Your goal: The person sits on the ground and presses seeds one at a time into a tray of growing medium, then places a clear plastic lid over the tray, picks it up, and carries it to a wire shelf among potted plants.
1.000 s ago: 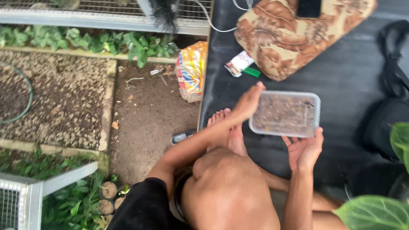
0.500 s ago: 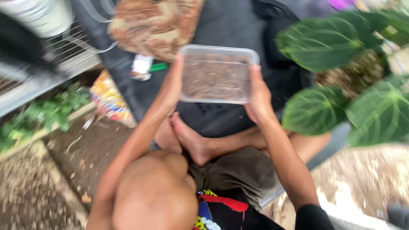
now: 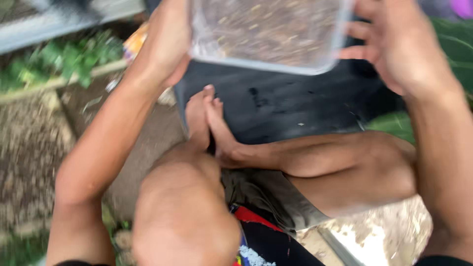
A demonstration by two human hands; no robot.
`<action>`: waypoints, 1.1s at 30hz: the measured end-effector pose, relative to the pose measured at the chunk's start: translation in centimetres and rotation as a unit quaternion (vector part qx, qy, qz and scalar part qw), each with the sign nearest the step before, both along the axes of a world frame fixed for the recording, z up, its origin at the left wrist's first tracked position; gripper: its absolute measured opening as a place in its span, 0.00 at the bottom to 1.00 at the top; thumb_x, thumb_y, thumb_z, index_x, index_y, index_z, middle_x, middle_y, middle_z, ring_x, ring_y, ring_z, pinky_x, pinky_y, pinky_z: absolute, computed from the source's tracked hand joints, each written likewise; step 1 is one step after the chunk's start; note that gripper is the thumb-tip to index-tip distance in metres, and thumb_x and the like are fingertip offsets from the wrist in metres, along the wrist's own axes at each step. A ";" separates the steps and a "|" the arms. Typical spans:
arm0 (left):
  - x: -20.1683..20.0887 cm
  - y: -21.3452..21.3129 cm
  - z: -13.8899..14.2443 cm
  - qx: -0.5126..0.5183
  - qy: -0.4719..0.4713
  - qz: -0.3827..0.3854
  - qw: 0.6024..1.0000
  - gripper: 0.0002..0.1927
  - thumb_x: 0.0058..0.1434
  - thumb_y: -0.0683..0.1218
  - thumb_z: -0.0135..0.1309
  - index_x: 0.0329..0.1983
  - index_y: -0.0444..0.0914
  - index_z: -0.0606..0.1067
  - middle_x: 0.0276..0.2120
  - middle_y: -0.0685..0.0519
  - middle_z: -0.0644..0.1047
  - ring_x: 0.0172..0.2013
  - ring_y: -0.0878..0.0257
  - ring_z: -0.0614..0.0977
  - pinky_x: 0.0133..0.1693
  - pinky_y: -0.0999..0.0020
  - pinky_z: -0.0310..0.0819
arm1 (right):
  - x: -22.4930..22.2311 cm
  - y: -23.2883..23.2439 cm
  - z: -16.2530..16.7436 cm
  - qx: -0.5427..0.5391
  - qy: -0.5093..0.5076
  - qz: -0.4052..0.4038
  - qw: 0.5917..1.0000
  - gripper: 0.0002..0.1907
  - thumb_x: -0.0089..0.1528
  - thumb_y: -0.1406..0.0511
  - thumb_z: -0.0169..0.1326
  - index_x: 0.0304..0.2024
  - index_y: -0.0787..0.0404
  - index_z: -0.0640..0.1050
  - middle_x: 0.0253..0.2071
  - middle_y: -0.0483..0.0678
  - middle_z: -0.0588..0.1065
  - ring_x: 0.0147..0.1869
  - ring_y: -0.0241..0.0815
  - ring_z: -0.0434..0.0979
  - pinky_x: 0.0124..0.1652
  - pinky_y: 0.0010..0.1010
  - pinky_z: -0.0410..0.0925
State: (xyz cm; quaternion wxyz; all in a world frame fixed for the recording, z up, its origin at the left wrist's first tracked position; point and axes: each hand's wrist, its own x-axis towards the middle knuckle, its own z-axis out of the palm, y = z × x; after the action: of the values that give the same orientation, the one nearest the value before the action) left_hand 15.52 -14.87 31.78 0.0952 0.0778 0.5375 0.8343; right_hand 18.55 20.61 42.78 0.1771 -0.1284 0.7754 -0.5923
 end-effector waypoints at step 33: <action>10.5 -19.2 6.4 -0.286 0.032 0.319 0.903 0.38 0.79 0.63 0.37 0.83 0.40 0.46 0.79 0.41 0.55 0.79 0.48 0.58 0.73 0.55 0.58 | -11.7 -28.6 -5.1 -0.086 -0.116 0.202 0.969 0.30 0.74 0.53 0.36 0.76 0.57 0.55 0.76 0.48 0.58 0.79 0.43 0.57 0.73 0.40 0.57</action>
State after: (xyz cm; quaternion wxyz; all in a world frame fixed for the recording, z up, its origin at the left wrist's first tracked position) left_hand 25.98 -34.03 38.16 -0.1752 -0.1020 0.7520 0.6272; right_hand 6.81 -7.96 37.66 0.3702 -0.2279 0.6537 -0.6194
